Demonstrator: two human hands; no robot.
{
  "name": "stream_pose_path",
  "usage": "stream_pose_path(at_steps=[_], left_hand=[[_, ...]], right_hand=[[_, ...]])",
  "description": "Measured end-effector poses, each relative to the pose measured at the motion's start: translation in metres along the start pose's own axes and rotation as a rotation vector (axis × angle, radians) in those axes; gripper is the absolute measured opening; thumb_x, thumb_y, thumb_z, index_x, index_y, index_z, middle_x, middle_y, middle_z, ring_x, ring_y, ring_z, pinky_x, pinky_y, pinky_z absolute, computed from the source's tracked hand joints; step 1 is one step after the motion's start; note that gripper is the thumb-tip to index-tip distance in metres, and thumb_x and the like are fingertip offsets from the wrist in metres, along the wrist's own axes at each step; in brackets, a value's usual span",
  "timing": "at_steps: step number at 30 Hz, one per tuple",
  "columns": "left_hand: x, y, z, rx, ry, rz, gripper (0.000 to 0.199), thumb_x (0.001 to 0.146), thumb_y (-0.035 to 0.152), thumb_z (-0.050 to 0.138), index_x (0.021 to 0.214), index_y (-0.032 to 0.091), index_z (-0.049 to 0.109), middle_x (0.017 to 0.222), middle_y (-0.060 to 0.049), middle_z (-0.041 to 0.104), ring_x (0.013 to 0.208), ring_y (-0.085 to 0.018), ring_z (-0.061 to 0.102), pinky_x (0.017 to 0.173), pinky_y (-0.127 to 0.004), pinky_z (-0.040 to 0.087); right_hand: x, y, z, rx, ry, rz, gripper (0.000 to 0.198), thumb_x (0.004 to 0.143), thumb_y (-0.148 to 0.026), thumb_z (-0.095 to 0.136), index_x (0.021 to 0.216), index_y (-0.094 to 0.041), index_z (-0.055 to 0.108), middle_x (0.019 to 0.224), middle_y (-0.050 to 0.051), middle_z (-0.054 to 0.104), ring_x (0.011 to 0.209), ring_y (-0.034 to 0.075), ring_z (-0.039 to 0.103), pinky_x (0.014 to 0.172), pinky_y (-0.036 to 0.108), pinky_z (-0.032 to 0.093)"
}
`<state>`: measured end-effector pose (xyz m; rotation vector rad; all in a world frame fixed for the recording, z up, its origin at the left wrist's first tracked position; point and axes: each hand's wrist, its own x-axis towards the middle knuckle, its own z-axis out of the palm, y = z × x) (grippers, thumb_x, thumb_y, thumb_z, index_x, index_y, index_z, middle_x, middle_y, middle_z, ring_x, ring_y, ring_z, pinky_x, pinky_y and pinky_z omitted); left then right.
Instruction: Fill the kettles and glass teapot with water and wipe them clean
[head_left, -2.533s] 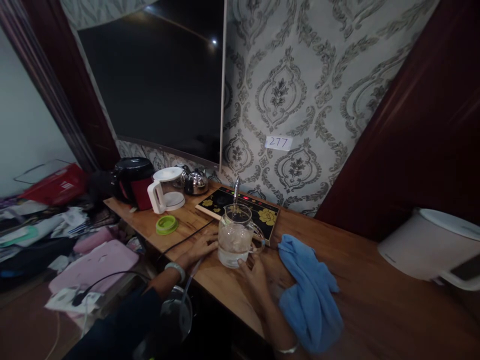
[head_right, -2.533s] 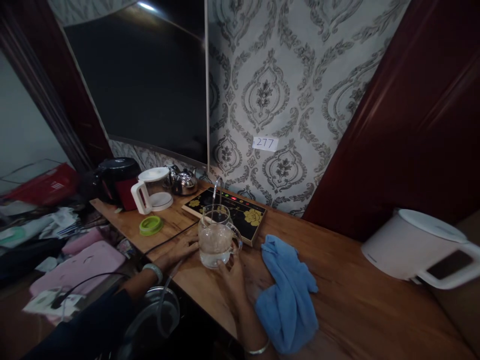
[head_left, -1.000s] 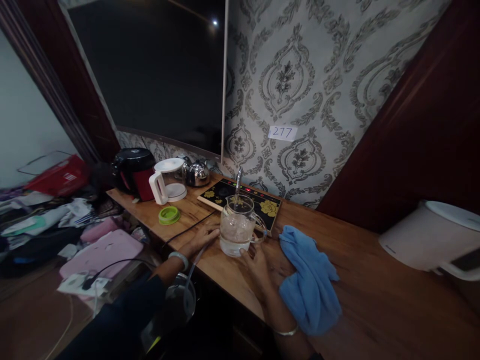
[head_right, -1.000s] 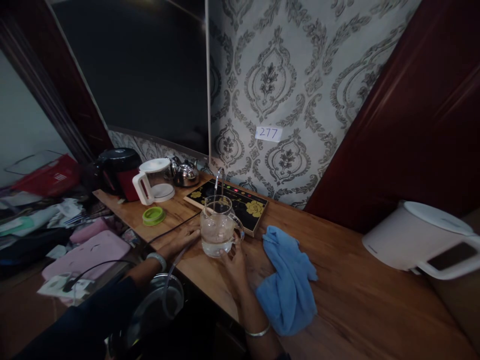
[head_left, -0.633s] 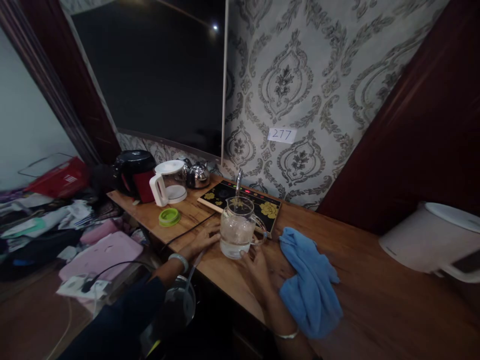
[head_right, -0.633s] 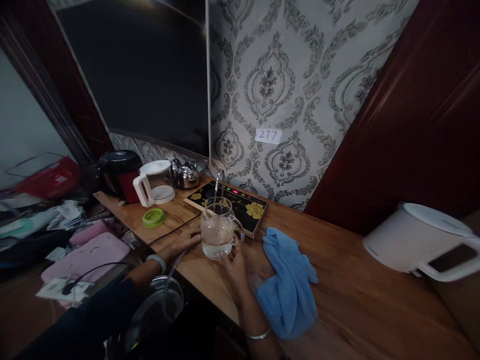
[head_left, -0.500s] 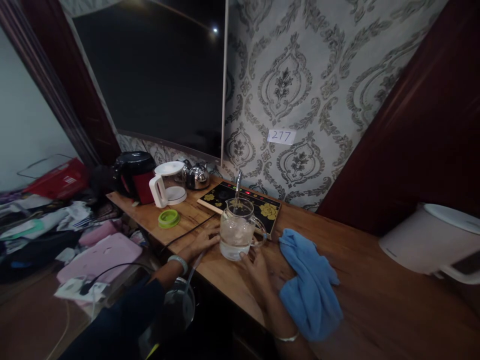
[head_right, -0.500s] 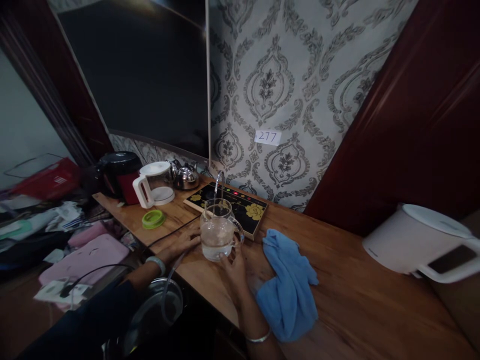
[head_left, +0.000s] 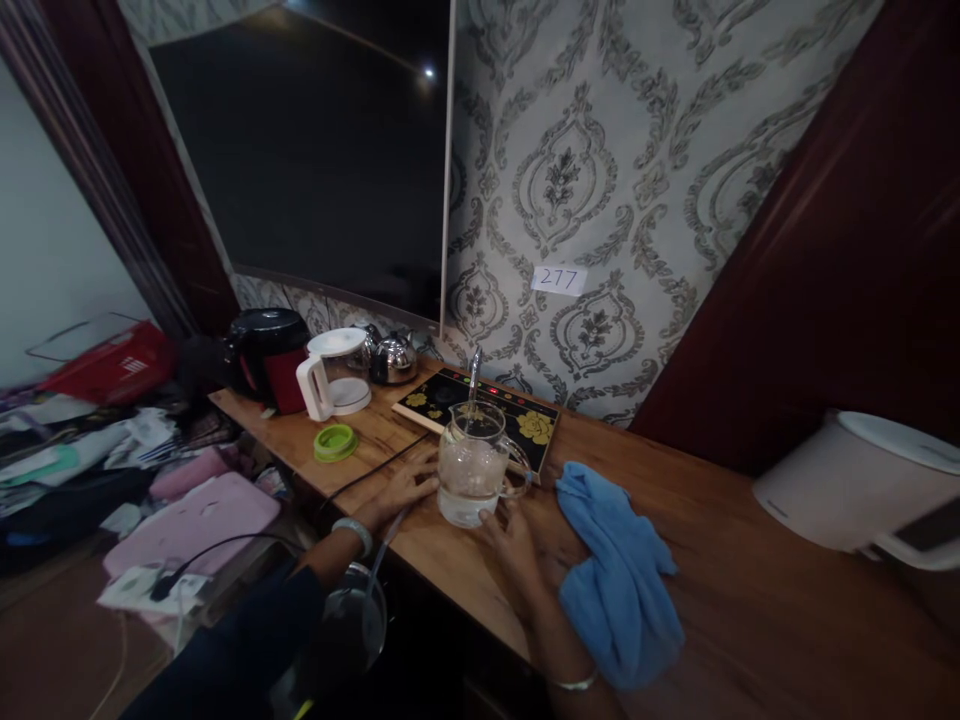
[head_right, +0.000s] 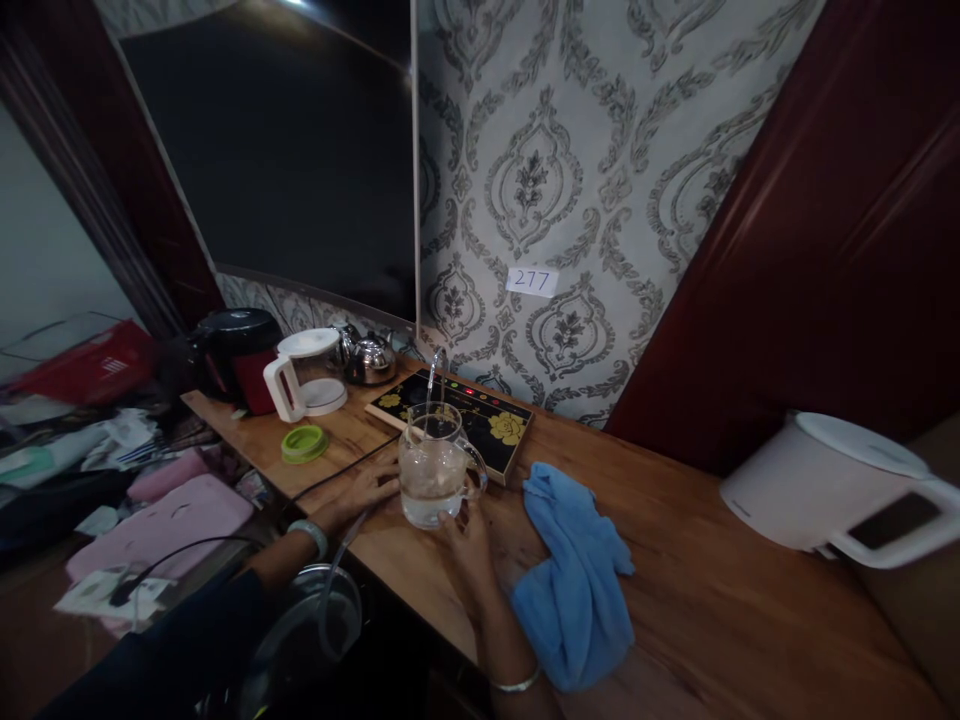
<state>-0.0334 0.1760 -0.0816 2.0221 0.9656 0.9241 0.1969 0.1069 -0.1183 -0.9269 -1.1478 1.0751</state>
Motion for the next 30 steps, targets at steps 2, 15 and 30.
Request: stream_pose_path(at_steps=[2, 15, 30], left_hand=[[-0.0006, 0.0012, 0.0000, -0.013, 0.003, 0.001, 0.056, 0.084, 0.065, 0.058, 0.115, 0.022, 0.074, 0.142, -0.012, 0.059, 0.136, -0.033, 0.046, 0.118, -0.050, 0.030], [-0.0008, 0.0078, -0.0010, -0.030, -0.004, -0.001, 0.053, 0.084, 0.060, 0.061, 0.117, 0.021, 0.074, 0.131, -0.012, 0.067, 0.127, -0.032, 0.056, 0.114, -0.049, 0.036], [-0.0004, 0.0033, -0.0006, -0.032, 0.025, 0.009, 0.051, 0.083, 0.058, 0.064, 0.111, 0.018, 0.076, 0.121, -0.013, 0.073, 0.118, -0.031, 0.062, 0.109, -0.046, 0.042]], right_hand=[[0.0006, 0.0010, -0.0008, 0.000, -0.005, 0.009, 0.072, 0.076, -0.045, 0.073, 0.140, -0.021, 0.051, 0.132, 0.012, 0.065, 0.115, 0.028, 0.066, 0.097, 0.044, 0.054], [0.0011, 0.0068, -0.0005, 0.027, 0.004, -0.009, 0.064, 0.075, -0.043, 0.075, 0.132, -0.022, 0.057, 0.127, 0.013, 0.068, 0.112, 0.029, 0.068, 0.094, 0.044, 0.055], [-0.0001, 0.0055, -0.0006, 0.009, 0.004, 0.001, 0.069, 0.075, -0.046, 0.075, 0.136, -0.020, 0.055, 0.127, 0.014, 0.068, 0.114, 0.030, 0.067, 0.096, 0.046, 0.053]])
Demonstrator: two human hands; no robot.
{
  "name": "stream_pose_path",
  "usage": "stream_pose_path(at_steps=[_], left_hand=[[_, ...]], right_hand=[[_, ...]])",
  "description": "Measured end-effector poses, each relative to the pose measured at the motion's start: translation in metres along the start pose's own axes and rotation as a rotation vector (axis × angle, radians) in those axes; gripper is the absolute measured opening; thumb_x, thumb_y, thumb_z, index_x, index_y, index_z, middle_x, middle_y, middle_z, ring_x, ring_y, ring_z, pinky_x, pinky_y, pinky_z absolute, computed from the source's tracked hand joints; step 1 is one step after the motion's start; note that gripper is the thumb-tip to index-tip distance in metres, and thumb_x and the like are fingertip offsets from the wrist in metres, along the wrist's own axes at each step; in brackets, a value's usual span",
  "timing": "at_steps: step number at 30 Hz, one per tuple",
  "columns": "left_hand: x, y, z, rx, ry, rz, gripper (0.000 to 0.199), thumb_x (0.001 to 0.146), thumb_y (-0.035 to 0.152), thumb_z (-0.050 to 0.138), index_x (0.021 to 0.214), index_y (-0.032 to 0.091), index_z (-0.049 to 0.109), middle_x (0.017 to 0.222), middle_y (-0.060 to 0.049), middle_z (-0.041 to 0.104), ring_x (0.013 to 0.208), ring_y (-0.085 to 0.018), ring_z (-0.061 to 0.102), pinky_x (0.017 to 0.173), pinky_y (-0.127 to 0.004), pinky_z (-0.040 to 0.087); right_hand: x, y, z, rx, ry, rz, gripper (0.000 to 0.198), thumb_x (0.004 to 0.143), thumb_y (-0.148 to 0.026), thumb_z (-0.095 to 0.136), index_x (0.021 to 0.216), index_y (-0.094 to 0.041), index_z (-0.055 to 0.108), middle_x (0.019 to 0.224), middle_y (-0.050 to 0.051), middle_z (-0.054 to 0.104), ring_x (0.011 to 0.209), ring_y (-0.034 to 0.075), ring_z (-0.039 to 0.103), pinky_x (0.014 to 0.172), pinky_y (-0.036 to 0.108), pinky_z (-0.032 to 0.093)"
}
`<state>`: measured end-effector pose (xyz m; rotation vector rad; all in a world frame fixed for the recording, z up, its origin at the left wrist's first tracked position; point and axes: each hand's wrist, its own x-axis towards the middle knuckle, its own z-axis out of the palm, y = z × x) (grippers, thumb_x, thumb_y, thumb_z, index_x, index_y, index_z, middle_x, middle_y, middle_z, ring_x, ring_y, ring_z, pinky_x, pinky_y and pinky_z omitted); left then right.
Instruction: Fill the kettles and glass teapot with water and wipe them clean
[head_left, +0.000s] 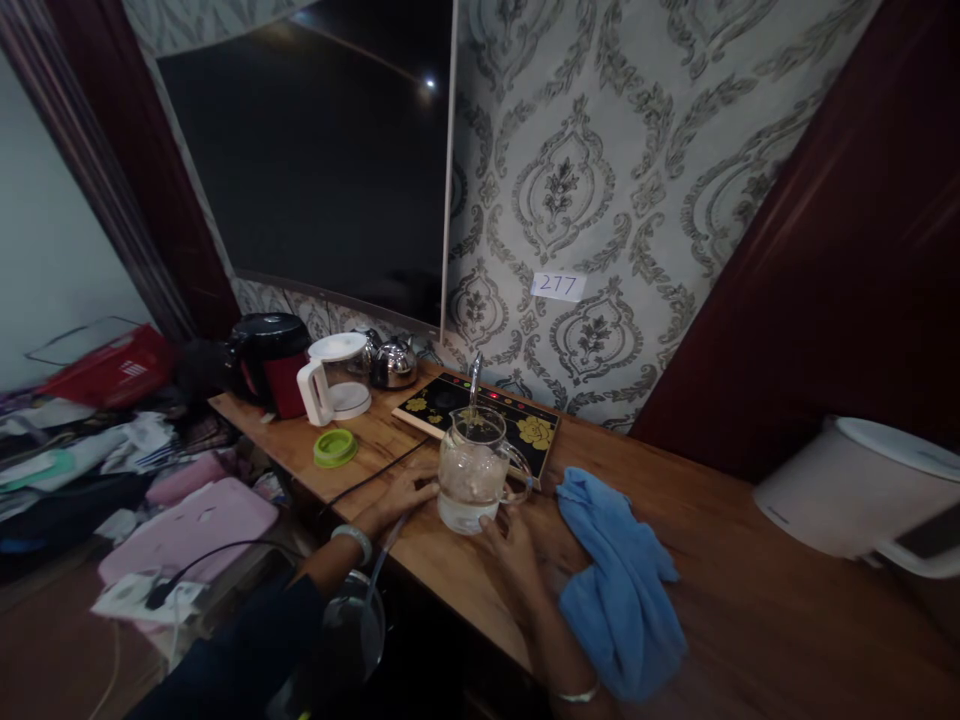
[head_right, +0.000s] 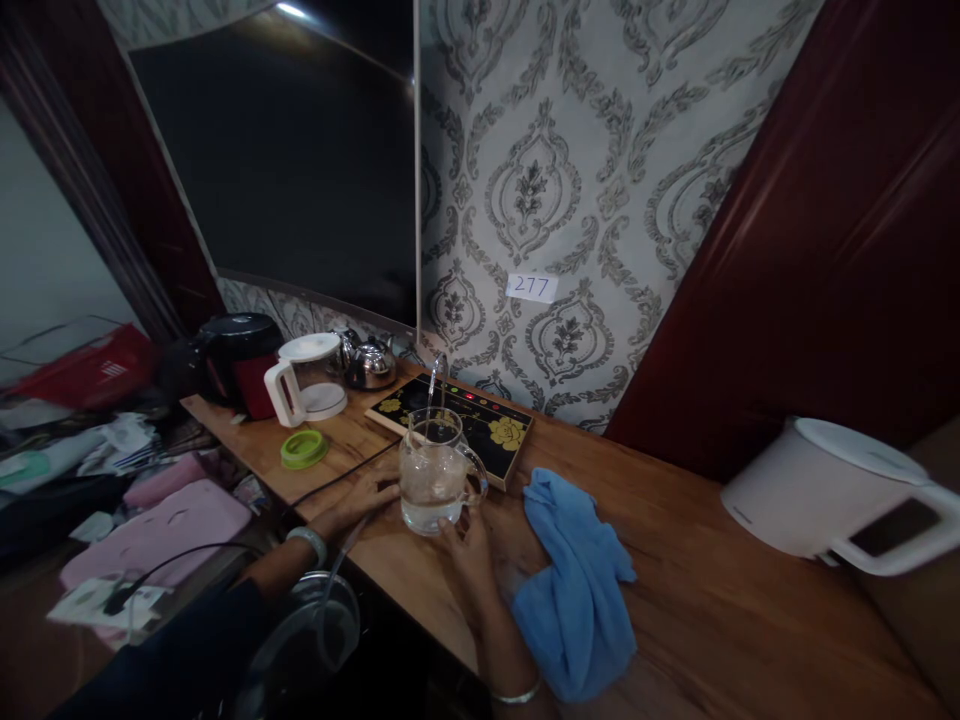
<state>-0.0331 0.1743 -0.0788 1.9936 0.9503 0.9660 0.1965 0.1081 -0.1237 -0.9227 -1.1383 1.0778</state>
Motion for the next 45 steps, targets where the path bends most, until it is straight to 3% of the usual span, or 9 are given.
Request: stream_pose_path(at_steps=[15, 25, 37, 45], left_hand=[[0.000, 0.003, 0.000, 0.031, -0.014, 0.002, 0.045, 0.085, 0.054, 0.063, 0.110, 0.019, 0.077, 0.117, -0.011, 0.074, 0.115, -0.029, 0.063, 0.106, -0.044, 0.044], [-0.002, 0.008, 0.002, 0.004, -0.013, 0.019, 0.044, 0.088, 0.050, 0.062, 0.117, 0.020, 0.074, 0.127, -0.010, 0.070, 0.120, -0.029, 0.061, 0.110, -0.044, 0.041], [-0.003, 0.004, 0.001, -0.010, -0.019, -0.007, 0.046, 0.087, 0.052, 0.062, 0.118, 0.019, 0.073, 0.127, -0.011, 0.070, 0.122, -0.029, 0.059, 0.111, -0.045, 0.040], [-0.003, 0.003, 0.002, -0.017, -0.023, -0.024, 0.049, 0.087, 0.054, 0.061, 0.119, 0.020, 0.072, 0.129, -0.011, 0.069, 0.120, -0.029, 0.060, 0.110, -0.044, 0.040]], right_hand=[[0.001, 0.004, -0.001, -0.001, -0.011, -0.005, 0.071, 0.077, -0.047, 0.074, 0.139, -0.021, 0.051, 0.132, 0.014, 0.066, 0.114, 0.029, 0.067, 0.097, 0.044, 0.054], [0.000, 0.002, -0.001, 0.005, -0.027, -0.019, 0.077, 0.076, -0.049, 0.075, 0.142, -0.021, 0.048, 0.139, 0.015, 0.060, 0.120, 0.029, 0.064, 0.099, 0.044, 0.052], [0.001, 0.004, -0.002, -0.027, -0.011, -0.026, 0.069, 0.076, -0.047, 0.074, 0.137, -0.021, 0.054, 0.128, 0.013, 0.068, 0.113, 0.029, 0.067, 0.096, 0.045, 0.055], [0.001, -0.001, -0.001, -0.028, -0.012, -0.030, 0.069, 0.076, -0.044, 0.074, 0.137, -0.021, 0.053, 0.132, 0.013, 0.065, 0.114, 0.029, 0.066, 0.097, 0.045, 0.054]])
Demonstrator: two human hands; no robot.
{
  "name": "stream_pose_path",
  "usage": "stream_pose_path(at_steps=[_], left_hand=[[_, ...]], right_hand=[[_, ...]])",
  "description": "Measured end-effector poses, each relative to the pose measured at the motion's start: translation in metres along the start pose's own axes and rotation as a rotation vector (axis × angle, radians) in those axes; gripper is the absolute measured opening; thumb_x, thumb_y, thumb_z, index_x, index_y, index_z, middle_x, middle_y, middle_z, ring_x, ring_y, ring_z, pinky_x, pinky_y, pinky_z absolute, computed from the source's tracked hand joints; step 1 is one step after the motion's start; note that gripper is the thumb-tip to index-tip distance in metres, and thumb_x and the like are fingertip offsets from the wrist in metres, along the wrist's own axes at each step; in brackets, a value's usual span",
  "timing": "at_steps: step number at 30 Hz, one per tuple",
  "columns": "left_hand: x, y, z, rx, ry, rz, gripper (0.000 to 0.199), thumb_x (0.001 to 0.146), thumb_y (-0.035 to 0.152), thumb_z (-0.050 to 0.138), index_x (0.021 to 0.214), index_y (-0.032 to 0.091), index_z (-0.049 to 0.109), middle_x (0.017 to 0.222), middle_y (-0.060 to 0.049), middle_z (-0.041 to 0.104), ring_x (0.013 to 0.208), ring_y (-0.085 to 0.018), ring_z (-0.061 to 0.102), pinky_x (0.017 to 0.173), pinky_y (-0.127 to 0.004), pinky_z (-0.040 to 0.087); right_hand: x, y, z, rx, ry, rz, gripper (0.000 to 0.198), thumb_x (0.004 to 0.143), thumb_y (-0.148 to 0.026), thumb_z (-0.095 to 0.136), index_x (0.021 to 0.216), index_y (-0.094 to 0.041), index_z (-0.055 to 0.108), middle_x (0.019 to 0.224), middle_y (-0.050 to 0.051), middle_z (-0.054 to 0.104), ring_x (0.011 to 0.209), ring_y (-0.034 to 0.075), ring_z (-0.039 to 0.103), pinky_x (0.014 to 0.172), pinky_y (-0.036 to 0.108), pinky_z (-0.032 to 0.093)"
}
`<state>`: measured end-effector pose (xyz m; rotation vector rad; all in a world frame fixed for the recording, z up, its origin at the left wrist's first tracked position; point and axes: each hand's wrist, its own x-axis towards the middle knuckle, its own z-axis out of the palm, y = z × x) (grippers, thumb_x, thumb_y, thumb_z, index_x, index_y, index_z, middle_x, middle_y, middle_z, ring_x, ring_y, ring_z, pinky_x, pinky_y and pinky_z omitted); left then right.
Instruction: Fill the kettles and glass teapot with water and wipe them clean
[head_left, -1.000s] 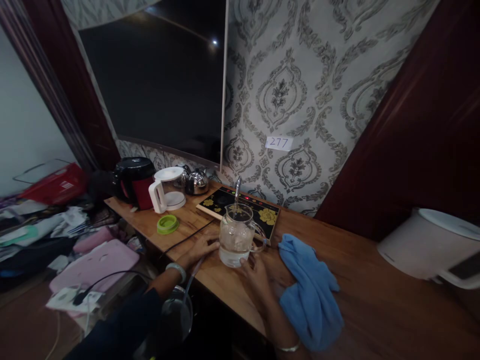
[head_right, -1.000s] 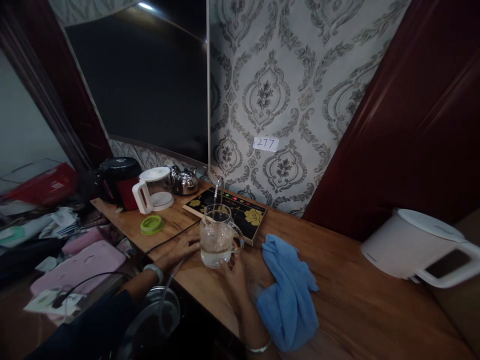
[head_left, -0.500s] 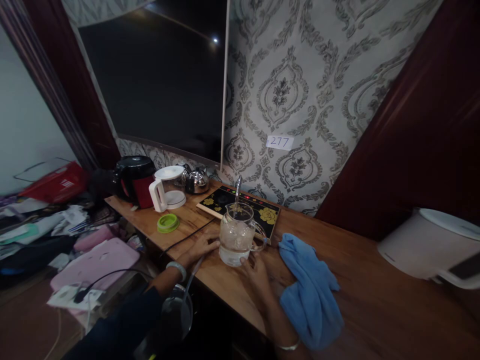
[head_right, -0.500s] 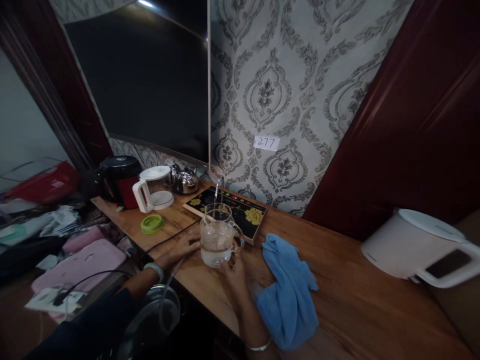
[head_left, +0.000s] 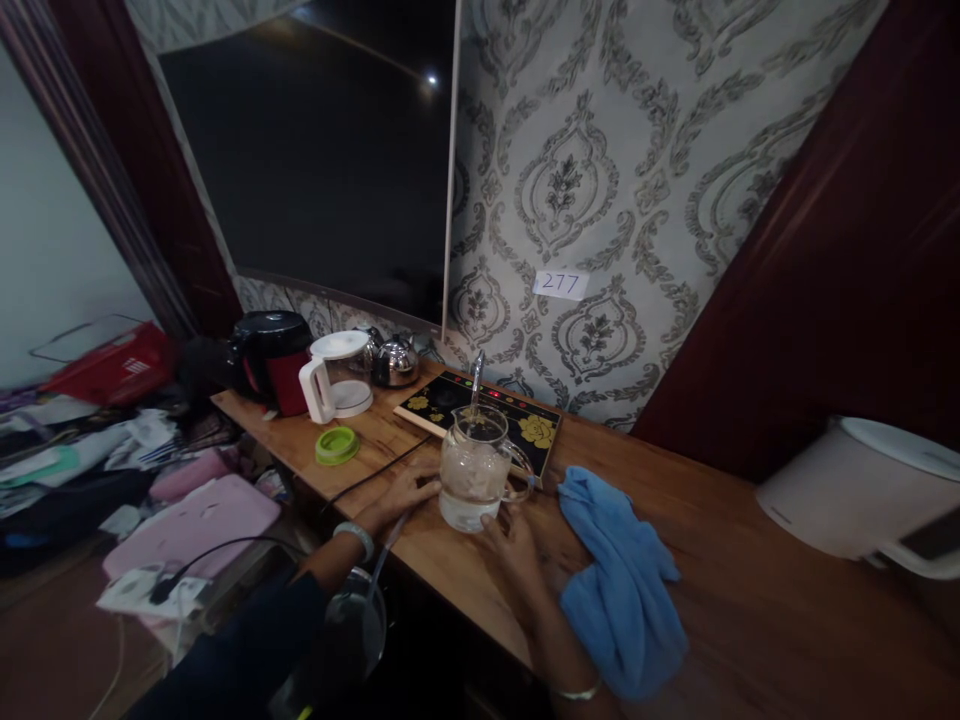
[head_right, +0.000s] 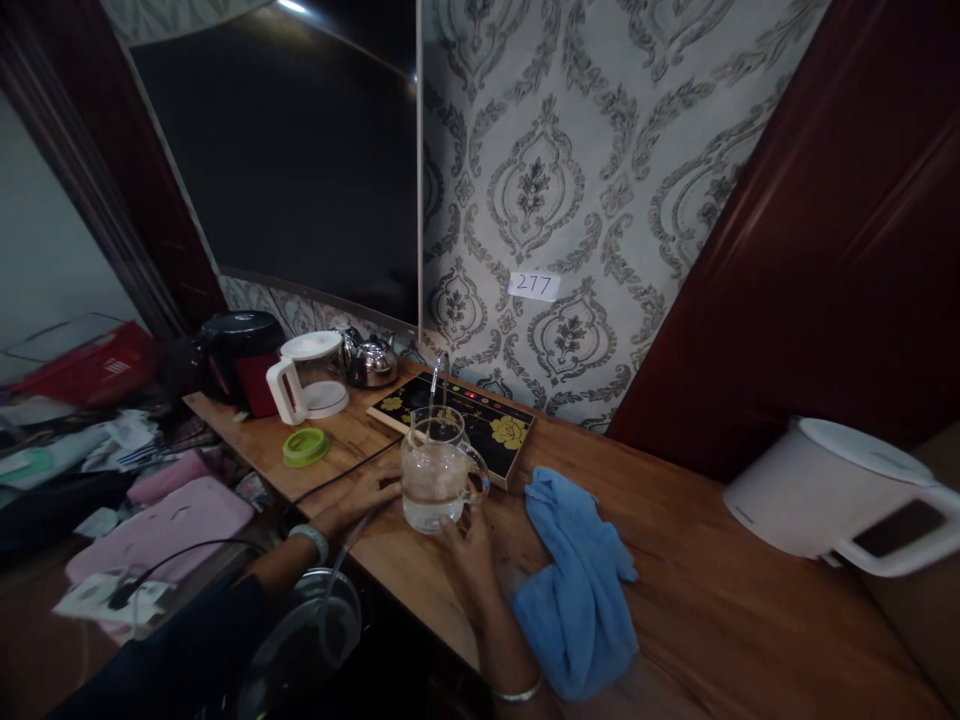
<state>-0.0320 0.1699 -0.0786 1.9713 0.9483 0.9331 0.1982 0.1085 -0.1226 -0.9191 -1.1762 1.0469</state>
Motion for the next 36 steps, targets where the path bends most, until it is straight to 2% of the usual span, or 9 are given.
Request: stream_pose_path(at_steps=[13, 17, 28, 36], left_hand=[[0.000, 0.003, -0.001, 0.008, -0.010, 0.030, 0.050, 0.087, 0.055, 0.060, 0.118, 0.018, 0.073, 0.127, -0.012, 0.069, 0.118, -0.029, 0.059, 0.111, -0.045, 0.038], [0.002, 0.000, -0.002, 0.039, -0.007, 0.029, 0.051, 0.085, 0.057, 0.061, 0.113, 0.017, 0.075, 0.120, -0.012, 0.073, 0.112, -0.029, 0.062, 0.106, -0.045, 0.042], [0.003, -0.008, -0.001, 0.071, 0.010, 0.034, 0.049, 0.087, 0.057, 0.059, 0.111, 0.018, 0.075, 0.116, -0.011, 0.074, 0.106, -0.027, 0.064, 0.102, -0.042, 0.045], [0.003, -0.007, -0.001, 0.055, 0.014, 0.009, 0.049, 0.084, 0.058, 0.061, 0.110, 0.018, 0.076, 0.118, -0.012, 0.073, 0.109, -0.029, 0.064, 0.103, -0.043, 0.045]], right_hand=[[-0.001, -0.005, 0.002, 0.006, 0.008, -0.005, 0.069, 0.075, -0.047, 0.075, 0.137, -0.023, 0.054, 0.130, 0.012, 0.067, 0.116, 0.030, 0.065, 0.098, 0.046, 0.053], [0.000, -0.003, 0.001, -0.005, 0.015, -0.008, 0.069, 0.075, -0.049, 0.075, 0.135, -0.022, 0.056, 0.129, 0.013, 0.067, 0.115, 0.030, 0.066, 0.096, 0.045, 0.054], [-0.002, -0.001, 0.002, 0.031, 0.009, 0.025, 0.074, 0.077, -0.046, 0.073, 0.142, -0.020, 0.049, 0.133, 0.014, 0.065, 0.116, 0.030, 0.066, 0.098, 0.045, 0.053], [-0.001, 0.002, 0.001, 0.034, 0.015, 0.014, 0.071, 0.076, -0.046, 0.075, 0.139, -0.021, 0.053, 0.132, 0.014, 0.066, 0.113, 0.030, 0.067, 0.093, 0.045, 0.056]])
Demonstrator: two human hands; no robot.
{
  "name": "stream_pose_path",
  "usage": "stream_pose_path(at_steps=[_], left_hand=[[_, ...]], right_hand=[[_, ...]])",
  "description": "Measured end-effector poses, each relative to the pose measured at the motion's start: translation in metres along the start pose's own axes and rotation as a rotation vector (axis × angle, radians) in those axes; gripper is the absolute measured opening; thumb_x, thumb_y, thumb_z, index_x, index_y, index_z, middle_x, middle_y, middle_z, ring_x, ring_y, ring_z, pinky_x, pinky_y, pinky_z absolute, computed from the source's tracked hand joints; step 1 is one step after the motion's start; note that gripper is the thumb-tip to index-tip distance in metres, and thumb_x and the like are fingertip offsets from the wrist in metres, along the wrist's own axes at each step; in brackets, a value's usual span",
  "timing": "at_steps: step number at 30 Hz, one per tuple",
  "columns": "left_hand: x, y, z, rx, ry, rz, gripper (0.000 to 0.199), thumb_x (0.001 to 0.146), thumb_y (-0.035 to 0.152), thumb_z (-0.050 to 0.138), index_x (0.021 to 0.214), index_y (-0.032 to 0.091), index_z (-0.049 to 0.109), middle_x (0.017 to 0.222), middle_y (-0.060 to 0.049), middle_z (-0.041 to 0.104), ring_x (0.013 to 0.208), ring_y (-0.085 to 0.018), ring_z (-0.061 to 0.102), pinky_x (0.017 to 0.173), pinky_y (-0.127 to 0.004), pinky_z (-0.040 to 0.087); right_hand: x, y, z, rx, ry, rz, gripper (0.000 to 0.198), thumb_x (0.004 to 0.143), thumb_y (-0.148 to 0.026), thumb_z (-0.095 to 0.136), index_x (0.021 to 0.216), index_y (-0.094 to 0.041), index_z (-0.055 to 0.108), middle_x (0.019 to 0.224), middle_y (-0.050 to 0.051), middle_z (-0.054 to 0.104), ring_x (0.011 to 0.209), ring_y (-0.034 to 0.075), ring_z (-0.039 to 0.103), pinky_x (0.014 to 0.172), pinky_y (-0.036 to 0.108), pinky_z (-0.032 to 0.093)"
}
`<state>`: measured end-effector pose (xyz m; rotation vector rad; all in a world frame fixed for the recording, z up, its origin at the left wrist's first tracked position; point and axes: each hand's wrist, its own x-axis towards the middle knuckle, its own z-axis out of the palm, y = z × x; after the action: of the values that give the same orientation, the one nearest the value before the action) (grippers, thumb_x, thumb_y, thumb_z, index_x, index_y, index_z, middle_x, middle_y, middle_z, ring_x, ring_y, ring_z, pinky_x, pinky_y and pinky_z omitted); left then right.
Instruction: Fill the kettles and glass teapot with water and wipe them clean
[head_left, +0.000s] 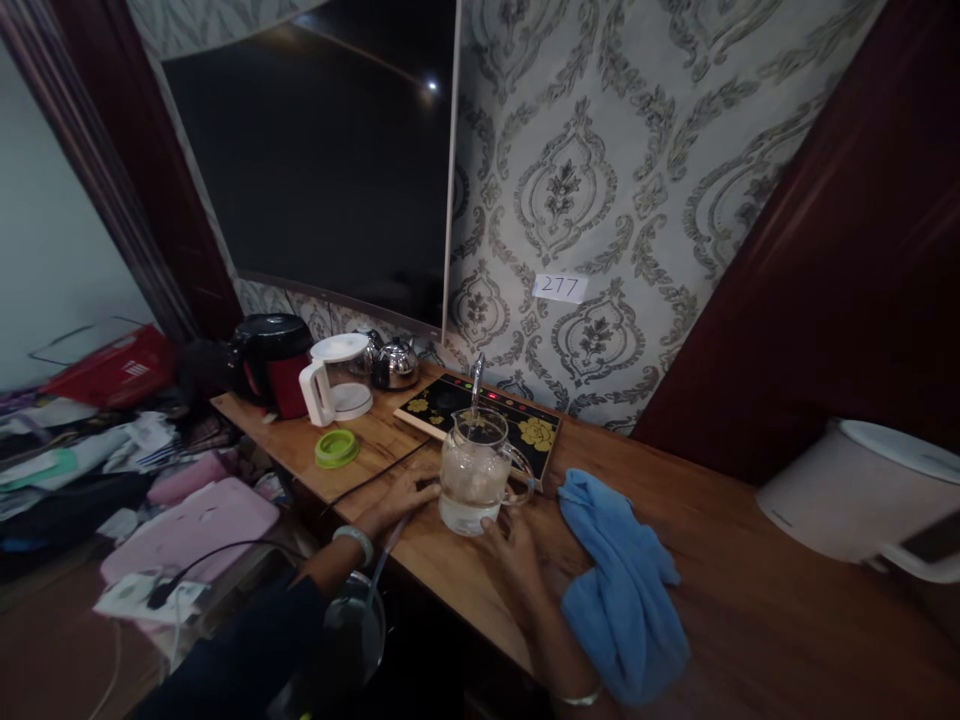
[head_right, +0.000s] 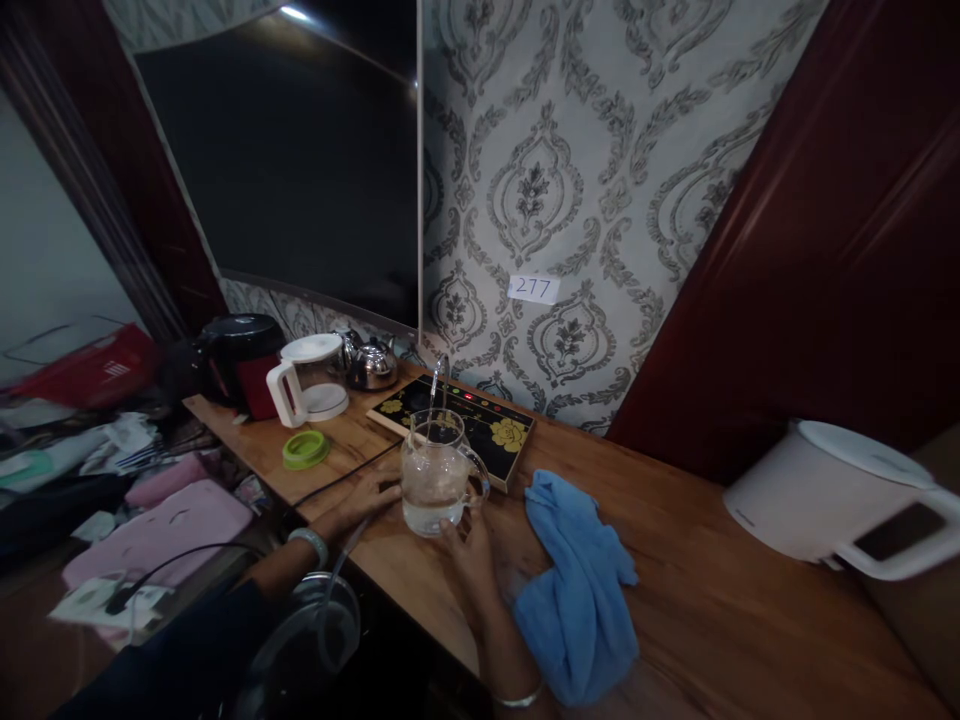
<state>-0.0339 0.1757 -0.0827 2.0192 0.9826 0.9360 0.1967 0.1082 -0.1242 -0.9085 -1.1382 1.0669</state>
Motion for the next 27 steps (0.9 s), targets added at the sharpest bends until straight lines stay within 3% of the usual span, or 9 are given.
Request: stream_pose_path(at_steps=[27], left_hand=[[-0.0006, -0.0049, -0.0008, 0.026, -0.012, 0.013, 0.047, 0.086, 0.056, 0.061, 0.111, 0.019, 0.075, 0.118, -0.011, 0.073, 0.111, -0.028, 0.063, 0.104, -0.044, 0.044]], right_hand=[[-0.0003, -0.0016, -0.0001, -0.003, -0.003, -0.006, 0.072, 0.076, -0.048, 0.075, 0.138, -0.019, 0.053, 0.135, 0.015, 0.063, 0.118, 0.031, 0.065, 0.100, 0.047, 0.052]])
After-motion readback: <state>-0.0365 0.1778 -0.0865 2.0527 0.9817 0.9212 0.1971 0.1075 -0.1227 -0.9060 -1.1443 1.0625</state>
